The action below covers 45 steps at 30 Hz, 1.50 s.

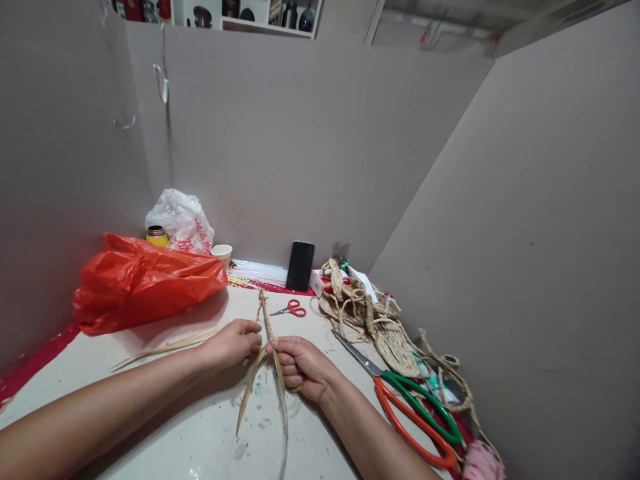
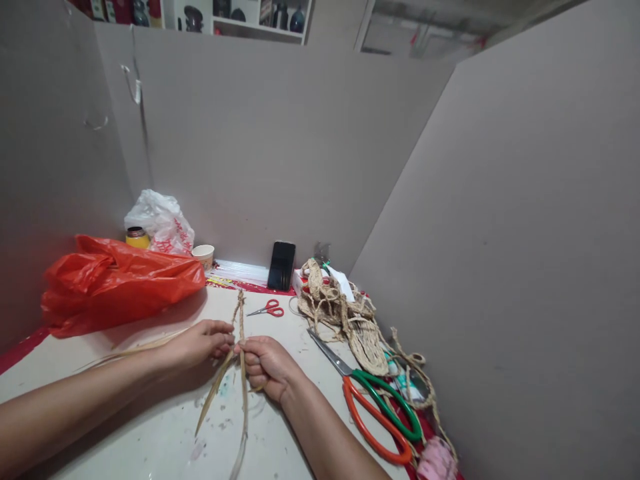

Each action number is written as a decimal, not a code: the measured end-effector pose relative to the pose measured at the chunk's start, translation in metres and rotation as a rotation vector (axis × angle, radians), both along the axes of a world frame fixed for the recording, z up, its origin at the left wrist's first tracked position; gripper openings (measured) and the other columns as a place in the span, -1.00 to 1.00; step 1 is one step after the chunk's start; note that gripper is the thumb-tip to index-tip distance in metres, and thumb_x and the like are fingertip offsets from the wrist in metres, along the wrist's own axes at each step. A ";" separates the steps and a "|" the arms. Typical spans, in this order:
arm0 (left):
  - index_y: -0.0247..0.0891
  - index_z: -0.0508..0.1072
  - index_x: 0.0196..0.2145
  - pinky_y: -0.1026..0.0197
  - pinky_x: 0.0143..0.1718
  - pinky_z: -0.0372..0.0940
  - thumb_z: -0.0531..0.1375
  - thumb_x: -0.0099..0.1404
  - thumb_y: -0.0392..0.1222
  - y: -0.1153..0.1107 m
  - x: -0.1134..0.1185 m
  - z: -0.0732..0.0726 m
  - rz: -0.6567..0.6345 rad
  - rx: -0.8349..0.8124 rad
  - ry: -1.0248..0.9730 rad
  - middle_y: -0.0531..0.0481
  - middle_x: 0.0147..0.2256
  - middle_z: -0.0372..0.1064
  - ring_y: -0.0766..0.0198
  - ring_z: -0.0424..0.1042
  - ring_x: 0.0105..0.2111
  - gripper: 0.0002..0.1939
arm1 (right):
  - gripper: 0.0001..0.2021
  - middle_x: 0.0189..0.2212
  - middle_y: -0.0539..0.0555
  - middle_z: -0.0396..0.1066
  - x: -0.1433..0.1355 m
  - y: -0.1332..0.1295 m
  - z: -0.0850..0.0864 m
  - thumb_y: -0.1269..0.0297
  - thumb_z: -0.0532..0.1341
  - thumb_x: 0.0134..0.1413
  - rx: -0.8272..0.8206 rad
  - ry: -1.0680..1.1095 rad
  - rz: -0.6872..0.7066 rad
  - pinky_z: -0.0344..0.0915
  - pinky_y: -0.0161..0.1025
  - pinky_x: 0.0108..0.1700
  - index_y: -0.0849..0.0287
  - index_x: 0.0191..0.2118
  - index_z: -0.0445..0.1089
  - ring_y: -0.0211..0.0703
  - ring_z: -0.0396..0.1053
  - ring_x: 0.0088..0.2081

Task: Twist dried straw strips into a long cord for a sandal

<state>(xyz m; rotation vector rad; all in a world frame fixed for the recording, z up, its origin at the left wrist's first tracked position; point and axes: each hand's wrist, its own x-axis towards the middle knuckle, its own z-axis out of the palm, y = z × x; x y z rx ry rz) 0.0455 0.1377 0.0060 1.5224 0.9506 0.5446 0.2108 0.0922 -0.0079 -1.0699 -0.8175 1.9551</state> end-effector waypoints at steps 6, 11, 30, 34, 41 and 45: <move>-0.31 0.29 -0.52 0.34 -0.60 0.00 0.08 -0.01 -0.19 0.002 0.016 -0.010 -0.101 -0.304 -0.124 0.15 -0.67 0.12 0.46 0.06 -0.69 -0.88 | -0.85 -0.76 -0.27 -0.18 0.006 0.003 -0.002 0.29 0.22 -0.05 0.026 0.021 0.044 -0.42 -0.45 -0.70 0.27 -0.45 0.28 -0.50 -0.40 -0.71; -0.32 0.34 -0.53 0.35 -0.56 -0.02 0.03 0.10 -0.16 0.005 0.010 -0.013 -0.135 0.020 0.060 0.16 -0.67 0.12 0.44 0.03 -0.64 -0.80 | -0.80 -0.75 -0.25 -0.13 0.008 0.002 0.000 0.20 0.23 -0.05 0.035 -0.083 0.085 -0.42 -0.42 -0.68 0.24 -0.45 0.29 -0.49 -0.35 -0.72; -0.29 0.29 -0.59 0.29 -0.65 -0.29 0.07 0.09 -0.09 0.004 0.011 -0.010 -0.149 -0.300 0.018 0.22 -0.75 -0.06 0.48 -0.18 -0.73 -0.77 | -0.77 -0.57 0.00 0.33 0.001 -0.004 0.000 0.35 0.04 0.10 0.617 -1.102 0.064 0.03 -0.35 -0.45 0.20 -0.50 0.37 -0.27 0.18 -0.49; -0.30 0.32 -0.57 0.30 -0.67 -0.32 0.14 0.05 -0.07 0.004 0.012 -0.007 -0.136 -0.399 -0.047 0.23 -0.77 -0.07 0.51 -0.20 -0.75 -0.77 | -0.76 -0.51 0.06 0.43 -0.003 -0.009 0.004 0.36 0.03 0.13 0.667 -1.319 0.060 0.01 -0.32 -0.42 0.18 -0.45 0.40 -0.22 0.25 -0.47; -0.31 0.33 -0.55 0.28 -0.68 -0.38 0.19 0.02 -0.01 0.002 0.013 -0.009 -0.124 -0.429 -0.116 0.26 -0.81 -0.10 0.52 -0.23 -0.77 -0.72 | -0.77 -0.42 0.14 0.50 -0.007 -0.013 0.007 0.32 0.02 0.16 0.694 -1.599 0.111 -0.07 -0.26 -0.43 0.15 -0.35 0.43 -0.15 0.34 -0.45; -0.31 0.34 -0.56 0.28 -0.69 -0.36 0.17 0.02 -0.05 0.002 0.013 -0.013 -0.106 -0.400 -0.118 0.24 -0.80 -0.05 0.52 -0.19 -0.77 -0.76 | -0.75 -0.43 0.15 0.50 -0.005 -0.016 0.013 0.29 0.01 0.18 0.685 -1.615 0.142 -0.10 -0.25 -0.44 0.15 -0.36 0.43 -0.14 0.35 -0.45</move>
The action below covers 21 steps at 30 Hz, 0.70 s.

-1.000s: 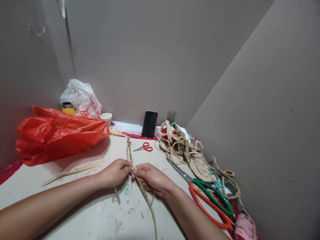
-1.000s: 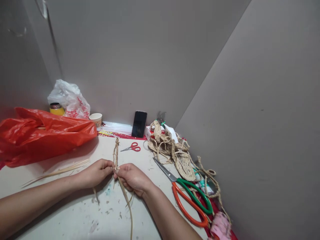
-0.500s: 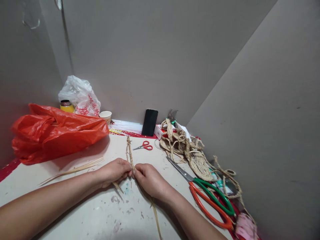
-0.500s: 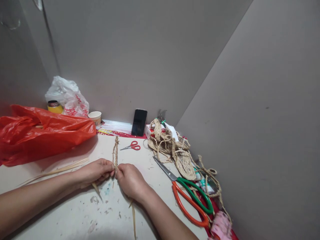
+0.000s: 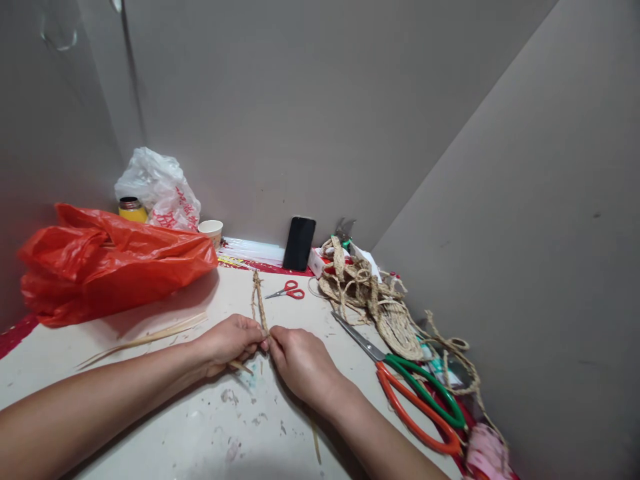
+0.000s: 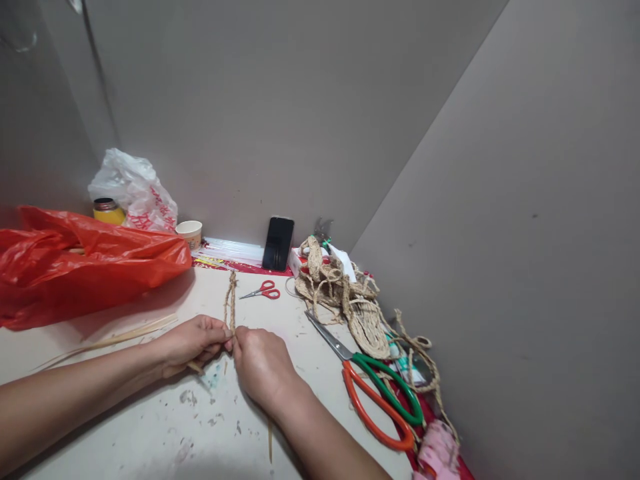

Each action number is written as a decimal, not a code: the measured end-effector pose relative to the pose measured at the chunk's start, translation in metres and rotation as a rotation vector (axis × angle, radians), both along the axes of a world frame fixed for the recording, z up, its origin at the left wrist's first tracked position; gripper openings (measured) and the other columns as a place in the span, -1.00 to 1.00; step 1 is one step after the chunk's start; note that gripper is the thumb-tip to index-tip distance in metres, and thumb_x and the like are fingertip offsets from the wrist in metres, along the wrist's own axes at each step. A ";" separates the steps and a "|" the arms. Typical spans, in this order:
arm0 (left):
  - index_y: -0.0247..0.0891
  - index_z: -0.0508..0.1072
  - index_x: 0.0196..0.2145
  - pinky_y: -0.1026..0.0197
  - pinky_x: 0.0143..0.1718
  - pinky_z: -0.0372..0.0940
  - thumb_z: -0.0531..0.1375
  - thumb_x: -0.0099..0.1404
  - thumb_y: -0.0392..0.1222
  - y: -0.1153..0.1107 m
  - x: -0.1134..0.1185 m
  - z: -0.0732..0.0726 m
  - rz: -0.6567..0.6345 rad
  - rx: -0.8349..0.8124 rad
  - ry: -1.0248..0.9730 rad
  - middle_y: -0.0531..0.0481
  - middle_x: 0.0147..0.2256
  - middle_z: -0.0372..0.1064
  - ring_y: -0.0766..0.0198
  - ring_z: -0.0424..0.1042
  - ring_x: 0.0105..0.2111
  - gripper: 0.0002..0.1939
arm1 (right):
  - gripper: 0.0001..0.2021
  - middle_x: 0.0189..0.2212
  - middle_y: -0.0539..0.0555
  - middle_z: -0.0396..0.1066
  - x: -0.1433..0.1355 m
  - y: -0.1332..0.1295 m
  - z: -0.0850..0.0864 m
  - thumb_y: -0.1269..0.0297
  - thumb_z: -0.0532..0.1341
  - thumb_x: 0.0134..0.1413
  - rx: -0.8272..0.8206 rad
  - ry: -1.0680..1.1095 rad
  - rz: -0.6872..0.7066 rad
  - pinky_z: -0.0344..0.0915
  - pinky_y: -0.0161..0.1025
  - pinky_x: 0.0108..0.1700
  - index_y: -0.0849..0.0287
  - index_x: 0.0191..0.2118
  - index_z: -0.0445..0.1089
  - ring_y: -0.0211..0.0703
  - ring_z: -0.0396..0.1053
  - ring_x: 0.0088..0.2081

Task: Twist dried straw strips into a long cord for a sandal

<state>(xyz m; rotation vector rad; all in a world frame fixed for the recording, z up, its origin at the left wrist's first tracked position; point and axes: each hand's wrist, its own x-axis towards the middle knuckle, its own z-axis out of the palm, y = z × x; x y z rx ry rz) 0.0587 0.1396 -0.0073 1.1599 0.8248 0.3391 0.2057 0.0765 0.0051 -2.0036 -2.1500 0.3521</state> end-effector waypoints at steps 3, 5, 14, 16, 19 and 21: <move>-0.31 0.34 -0.57 0.28 -0.69 -0.36 0.16 0.02 -0.08 0.000 0.001 -0.001 0.019 0.014 0.024 0.25 -0.80 -0.07 0.53 -0.21 -0.77 -0.78 | -0.71 -0.42 0.15 0.50 0.003 -0.003 0.008 0.25 0.00 0.20 -0.021 0.024 -0.002 -0.08 -0.25 -0.43 0.16 -0.40 0.42 -0.14 0.33 -0.43; -0.31 0.33 -0.58 0.29 -0.69 -0.35 0.15 0.01 -0.09 -0.001 0.001 0.000 0.029 0.030 0.027 0.25 -0.81 -0.07 0.53 -0.20 -0.77 -0.79 | -0.71 -0.44 0.15 0.49 0.004 -0.004 0.011 0.24 0.00 0.19 -0.026 0.038 -0.017 -0.08 -0.25 -0.43 0.16 -0.42 0.42 -0.15 0.31 -0.45; -0.25 0.14 -0.69 0.30 -0.68 -0.35 0.14 -0.06 -0.14 -0.004 0.001 0.004 0.069 -0.018 -0.022 0.25 -0.80 -0.08 0.54 -0.20 -0.76 -0.77 | -0.68 -0.52 0.10 0.43 -0.007 -0.005 0.001 0.31 -0.02 0.16 -0.078 0.318 -0.005 0.01 -0.32 -0.46 0.21 -0.52 0.36 -0.20 0.26 -0.47; -0.24 0.13 -0.69 0.30 -0.67 -0.36 0.13 -0.04 -0.13 -0.005 0.000 0.005 0.065 -0.032 -0.042 0.26 -0.79 -0.11 0.54 -0.23 -0.75 -0.75 | -0.69 -0.51 0.10 0.44 -0.011 -0.006 -0.001 0.34 -0.04 0.15 -0.070 0.275 -0.015 0.02 -0.32 -0.45 0.21 -0.49 0.39 -0.20 0.28 -0.47; -0.25 0.15 -0.69 0.29 -0.66 -0.36 0.15 -0.02 -0.12 -0.006 0.000 0.007 0.065 -0.020 -0.046 0.26 -0.79 -0.11 0.53 -0.23 -0.75 -0.74 | -0.69 -0.47 0.15 0.47 -0.017 -0.011 0.000 0.34 -0.05 0.15 -0.044 0.173 -0.027 0.04 -0.29 -0.42 0.22 -0.42 0.43 -0.17 0.33 -0.45; -0.27 0.19 -0.68 0.29 -0.66 -0.34 0.18 -0.03 -0.13 -0.007 0.000 0.007 0.068 0.001 -0.034 0.25 -0.79 -0.07 0.54 -0.19 -0.75 -0.75 | -0.68 -0.45 0.19 0.48 -0.022 -0.017 0.005 0.35 -0.06 0.14 -0.053 0.115 -0.007 0.04 -0.28 -0.41 0.24 -0.40 0.44 -0.15 0.35 -0.44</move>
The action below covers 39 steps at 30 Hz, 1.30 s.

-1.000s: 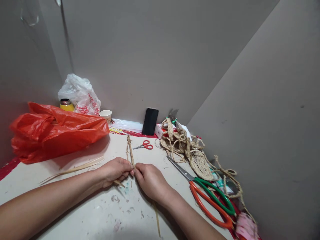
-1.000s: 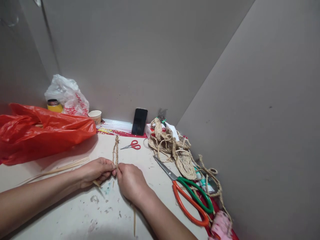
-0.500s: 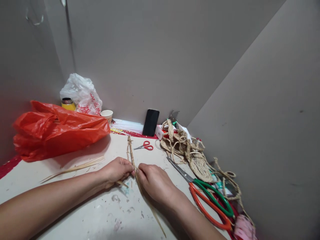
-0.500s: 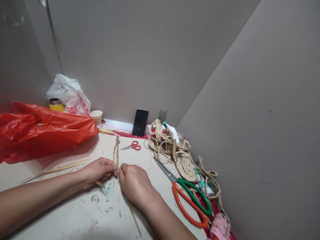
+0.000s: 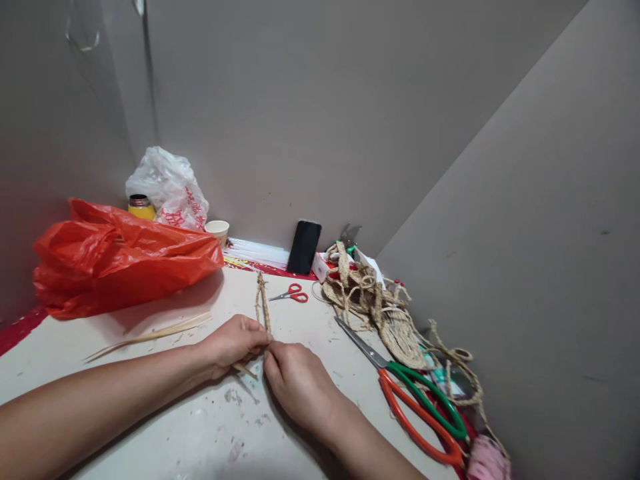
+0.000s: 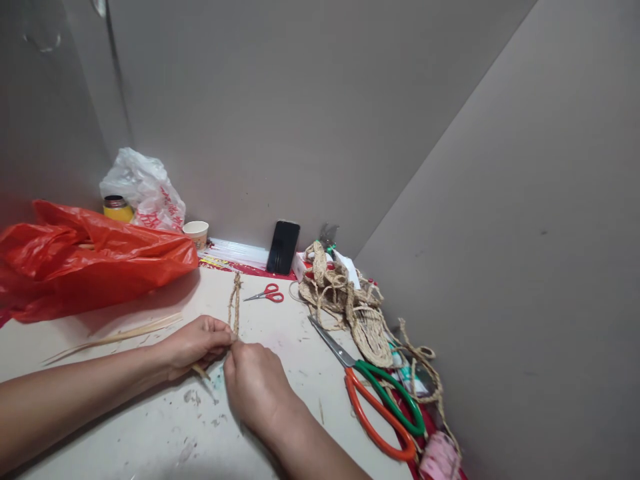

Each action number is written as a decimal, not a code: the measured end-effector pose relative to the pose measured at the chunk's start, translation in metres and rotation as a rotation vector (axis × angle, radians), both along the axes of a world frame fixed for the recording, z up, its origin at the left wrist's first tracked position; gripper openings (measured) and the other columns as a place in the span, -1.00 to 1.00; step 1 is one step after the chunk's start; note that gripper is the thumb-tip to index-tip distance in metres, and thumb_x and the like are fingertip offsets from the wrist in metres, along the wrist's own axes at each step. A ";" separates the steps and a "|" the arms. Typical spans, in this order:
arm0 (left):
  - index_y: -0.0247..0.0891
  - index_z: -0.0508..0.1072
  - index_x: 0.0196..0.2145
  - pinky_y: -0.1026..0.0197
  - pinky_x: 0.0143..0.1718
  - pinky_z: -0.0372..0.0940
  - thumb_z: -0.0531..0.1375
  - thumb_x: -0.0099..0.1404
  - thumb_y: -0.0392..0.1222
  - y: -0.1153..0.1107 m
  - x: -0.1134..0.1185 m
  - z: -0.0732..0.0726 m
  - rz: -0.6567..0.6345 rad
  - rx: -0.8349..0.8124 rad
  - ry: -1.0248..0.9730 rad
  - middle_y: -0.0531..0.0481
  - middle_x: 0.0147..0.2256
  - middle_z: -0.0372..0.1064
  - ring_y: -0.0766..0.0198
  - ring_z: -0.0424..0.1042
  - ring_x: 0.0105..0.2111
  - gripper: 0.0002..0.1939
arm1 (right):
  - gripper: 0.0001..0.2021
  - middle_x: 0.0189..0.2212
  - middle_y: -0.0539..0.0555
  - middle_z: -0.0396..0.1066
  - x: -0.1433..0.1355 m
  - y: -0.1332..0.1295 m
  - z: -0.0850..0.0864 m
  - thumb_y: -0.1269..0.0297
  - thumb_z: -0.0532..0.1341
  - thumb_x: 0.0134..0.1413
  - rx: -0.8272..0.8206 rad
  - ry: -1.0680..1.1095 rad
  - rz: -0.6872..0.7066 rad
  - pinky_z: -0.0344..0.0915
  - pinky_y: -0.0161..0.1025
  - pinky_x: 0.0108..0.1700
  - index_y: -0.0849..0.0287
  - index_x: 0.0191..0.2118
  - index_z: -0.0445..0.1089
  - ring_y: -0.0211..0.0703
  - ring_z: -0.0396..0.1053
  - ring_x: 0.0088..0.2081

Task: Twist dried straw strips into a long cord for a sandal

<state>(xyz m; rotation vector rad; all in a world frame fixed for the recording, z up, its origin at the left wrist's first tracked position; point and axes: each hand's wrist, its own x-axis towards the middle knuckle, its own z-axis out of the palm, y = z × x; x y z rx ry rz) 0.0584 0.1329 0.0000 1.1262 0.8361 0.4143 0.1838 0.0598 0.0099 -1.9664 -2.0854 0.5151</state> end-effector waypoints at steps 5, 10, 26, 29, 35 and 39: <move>-0.36 0.35 -0.57 0.29 -0.64 -0.35 0.20 -0.02 -0.12 0.001 -0.002 -0.001 -0.036 -0.023 0.006 0.26 -0.79 -0.06 0.54 -0.19 -0.75 -0.79 | -0.73 -0.57 0.04 0.39 0.002 -0.013 0.021 0.28 0.06 0.09 -0.158 0.134 0.283 0.01 -0.33 -0.48 0.22 -0.54 0.38 -0.26 0.23 -0.53; -0.32 0.30 -0.56 0.30 -0.67 -0.39 0.25 -0.02 -0.10 0.005 -0.006 -0.003 -0.088 -0.083 -0.071 0.27 -0.75 -0.10 0.55 -0.24 -0.74 -0.76 | -0.67 -0.66 -0.04 0.24 0.026 0.006 0.024 0.17 0.03 0.15 -0.010 0.470 -0.003 0.05 -0.36 -0.50 0.22 -0.55 0.30 -0.30 0.15 -0.56; -0.31 0.36 -0.45 0.33 -0.68 -0.22 0.15 0.13 -0.03 0.012 -0.008 -0.008 -0.207 0.165 0.079 0.23 -0.69 -0.02 0.49 -0.14 -0.71 -0.75 | -0.65 -0.80 -0.20 -0.05 0.033 0.036 -0.015 0.06 0.16 0.03 -0.449 0.982 -0.099 -0.33 -0.36 -0.72 0.21 -0.59 0.24 -0.47 -0.23 -0.77; -0.33 0.37 -0.47 0.36 -0.59 -0.09 0.11 0.15 -0.05 0.015 -0.009 -0.011 -0.222 0.425 0.192 0.17 -0.63 0.08 0.46 -0.01 -0.63 -0.74 | -0.69 -0.83 -0.20 -0.02 0.032 0.037 -0.019 0.14 0.16 0.00 -0.510 1.083 -0.162 -0.36 -0.37 -0.75 0.18 -0.62 0.20 -0.47 -0.24 -0.80; -0.29 0.45 -0.43 0.32 -0.46 0.06 -0.02 0.22 -0.15 0.007 -0.013 0.005 -0.284 0.827 0.510 0.02 -0.51 0.34 0.32 0.24 -0.50 -0.71 | -0.80 -0.88 -0.21 -0.04 0.023 0.032 -0.022 0.28 0.15 -0.10 -0.419 1.130 -0.310 -0.38 -0.37 -0.75 0.23 -0.63 0.30 -0.48 -0.26 -0.82; -0.26 0.44 -0.43 0.24 -0.47 0.08 -0.08 0.28 -0.07 -0.013 -0.013 0.021 -0.277 1.026 0.757 -0.12 -0.46 0.42 0.17 0.35 -0.46 -0.63 | -0.73 -0.89 -0.20 -0.04 0.018 0.029 -0.021 0.22 0.16 -0.09 -0.388 1.168 -0.315 -0.37 -0.37 -0.75 0.21 -0.68 0.24 -0.49 -0.25 -0.83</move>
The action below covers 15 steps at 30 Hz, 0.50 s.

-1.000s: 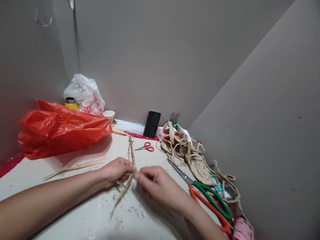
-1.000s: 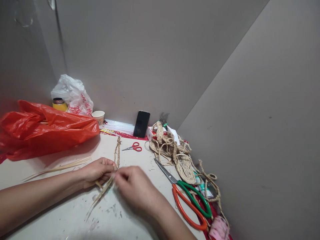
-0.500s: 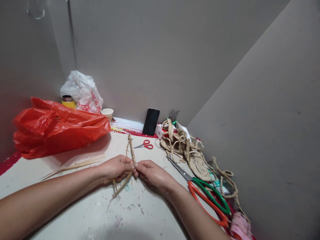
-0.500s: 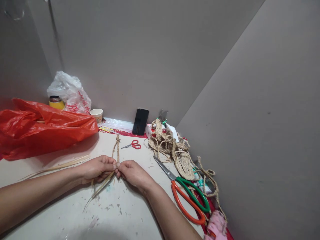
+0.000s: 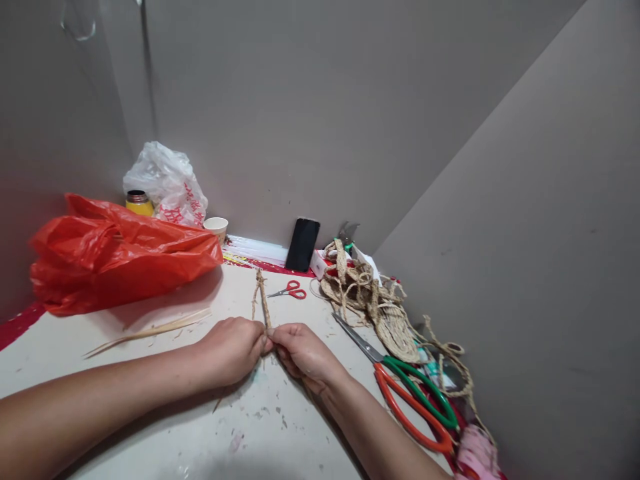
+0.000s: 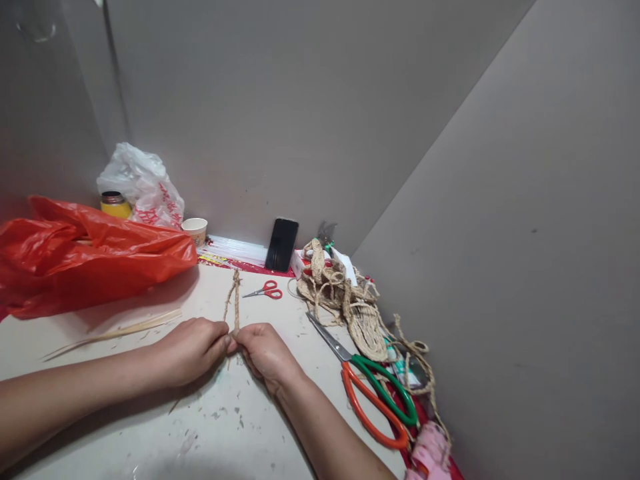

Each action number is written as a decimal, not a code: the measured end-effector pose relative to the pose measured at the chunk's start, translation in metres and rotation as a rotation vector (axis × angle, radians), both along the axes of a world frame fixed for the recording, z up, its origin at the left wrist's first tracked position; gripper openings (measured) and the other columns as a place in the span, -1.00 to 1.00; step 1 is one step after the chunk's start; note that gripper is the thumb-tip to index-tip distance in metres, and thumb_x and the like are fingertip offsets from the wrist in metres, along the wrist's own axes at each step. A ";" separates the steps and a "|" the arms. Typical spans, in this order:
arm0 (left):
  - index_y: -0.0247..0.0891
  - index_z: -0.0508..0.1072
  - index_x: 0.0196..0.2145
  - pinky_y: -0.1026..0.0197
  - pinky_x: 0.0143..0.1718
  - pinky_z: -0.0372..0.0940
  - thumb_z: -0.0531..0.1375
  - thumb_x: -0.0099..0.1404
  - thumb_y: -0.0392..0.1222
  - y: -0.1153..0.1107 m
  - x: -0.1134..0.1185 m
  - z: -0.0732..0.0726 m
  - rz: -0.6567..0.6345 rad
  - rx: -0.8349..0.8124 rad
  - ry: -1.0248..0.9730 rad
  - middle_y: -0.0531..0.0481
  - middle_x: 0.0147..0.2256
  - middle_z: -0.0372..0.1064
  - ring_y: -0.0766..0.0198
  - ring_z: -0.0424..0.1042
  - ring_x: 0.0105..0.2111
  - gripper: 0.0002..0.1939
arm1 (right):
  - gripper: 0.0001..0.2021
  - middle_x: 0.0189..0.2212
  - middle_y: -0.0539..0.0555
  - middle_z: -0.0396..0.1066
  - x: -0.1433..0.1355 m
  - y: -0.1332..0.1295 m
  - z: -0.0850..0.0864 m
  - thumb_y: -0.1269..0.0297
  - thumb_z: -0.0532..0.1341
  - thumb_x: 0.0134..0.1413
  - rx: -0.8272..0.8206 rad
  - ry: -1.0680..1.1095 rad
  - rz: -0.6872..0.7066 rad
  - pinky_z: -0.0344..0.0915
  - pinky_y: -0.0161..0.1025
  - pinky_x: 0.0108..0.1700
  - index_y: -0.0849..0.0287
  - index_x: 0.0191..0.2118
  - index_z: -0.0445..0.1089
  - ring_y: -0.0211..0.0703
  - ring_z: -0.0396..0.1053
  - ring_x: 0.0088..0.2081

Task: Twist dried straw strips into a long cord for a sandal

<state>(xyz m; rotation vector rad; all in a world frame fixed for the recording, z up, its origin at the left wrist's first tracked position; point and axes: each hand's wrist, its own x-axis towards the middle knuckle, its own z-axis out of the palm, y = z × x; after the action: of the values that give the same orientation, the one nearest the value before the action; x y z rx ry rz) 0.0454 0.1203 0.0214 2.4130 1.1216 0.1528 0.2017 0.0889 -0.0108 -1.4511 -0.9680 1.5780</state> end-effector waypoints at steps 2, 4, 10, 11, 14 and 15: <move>-0.26 0.45 -0.38 0.21 -0.45 0.11 -0.11 0.29 -0.11 -0.009 0.001 0.003 -0.020 0.045 0.045 -0.17 -0.44 0.43 0.12 0.38 -0.45 -0.63 | -0.66 -0.90 -0.19 -0.05 -0.002 -0.001 0.002 0.18 0.16 -0.07 -0.023 0.048 0.013 -0.37 -0.38 -0.75 0.17 -0.73 0.13 -0.49 -0.25 -0.83; -0.28 0.45 -0.34 0.18 -0.43 0.14 -0.09 0.27 -0.20 -0.015 0.002 0.001 -0.042 0.070 0.062 -0.20 -0.46 0.43 0.09 0.39 -0.47 -0.68 | -0.63 -0.90 -0.20 -0.08 -0.003 -0.003 0.003 0.16 0.15 -0.06 -0.061 0.099 0.037 -0.37 -0.39 -0.75 0.15 -0.74 0.07 -0.50 -0.27 -0.82; -0.36 0.43 -0.25 0.14 -0.43 0.14 0.00 0.12 -0.37 -0.027 0.003 -0.019 -0.089 0.122 0.063 -0.19 -0.51 0.38 0.08 0.34 -0.54 -0.72 | -0.78 -0.84 -0.23 -0.03 -0.003 -0.004 0.004 0.27 0.23 -0.21 -0.089 0.169 0.052 -0.39 -0.41 -0.74 0.19 -0.66 0.17 -0.52 -0.26 -0.78; -0.36 0.43 -0.27 0.15 -0.45 0.12 0.03 0.10 -0.35 -0.032 0.002 -0.019 -0.117 0.122 0.054 -0.18 -0.52 0.37 0.10 0.32 -0.56 -0.74 | -0.81 -0.83 -0.23 -0.03 -0.002 -0.004 0.004 0.26 0.24 -0.21 -0.093 0.174 0.053 -0.39 -0.41 -0.73 0.22 -0.62 0.24 -0.52 -0.27 -0.78; -0.28 0.43 -0.43 0.19 -0.53 0.03 0.07 0.12 -0.26 -0.046 -0.002 -0.007 -0.242 0.024 -0.020 -0.09 -0.60 0.30 0.22 0.18 -0.65 -0.86 | -0.81 -0.82 -0.25 -0.05 0.002 -0.003 0.004 0.24 0.25 -0.19 -0.112 0.195 0.080 -0.40 -0.42 -0.72 0.30 -0.49 0.35 -0.52 -0.29 -0.76; -0.25 0.40 -0.50 0.21 -0.55 0.00 0.06 0.15 -0.21 -0.048 -0.003 0.000 -0.278 -0.046 -0.045 -0.05 -0.63 0.26 0.26 0.13 -0.67 -0.84 | -0.80 -0.82 -0.25 -0.06 0.004 -0.003 0.004 0.24 0.26 -0.18 -0.119 0.205 0.089 -0.41 -0.42 -0.72 0.30 -0.48 0.35 -0.52 -0.30 -0.76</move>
<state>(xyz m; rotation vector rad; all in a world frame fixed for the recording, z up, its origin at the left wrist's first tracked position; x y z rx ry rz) 0.0421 0.0719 0.0209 2.4806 0.7508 0.0886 0.2054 0.0861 -0.0063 -1.3093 -0.8411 1.8360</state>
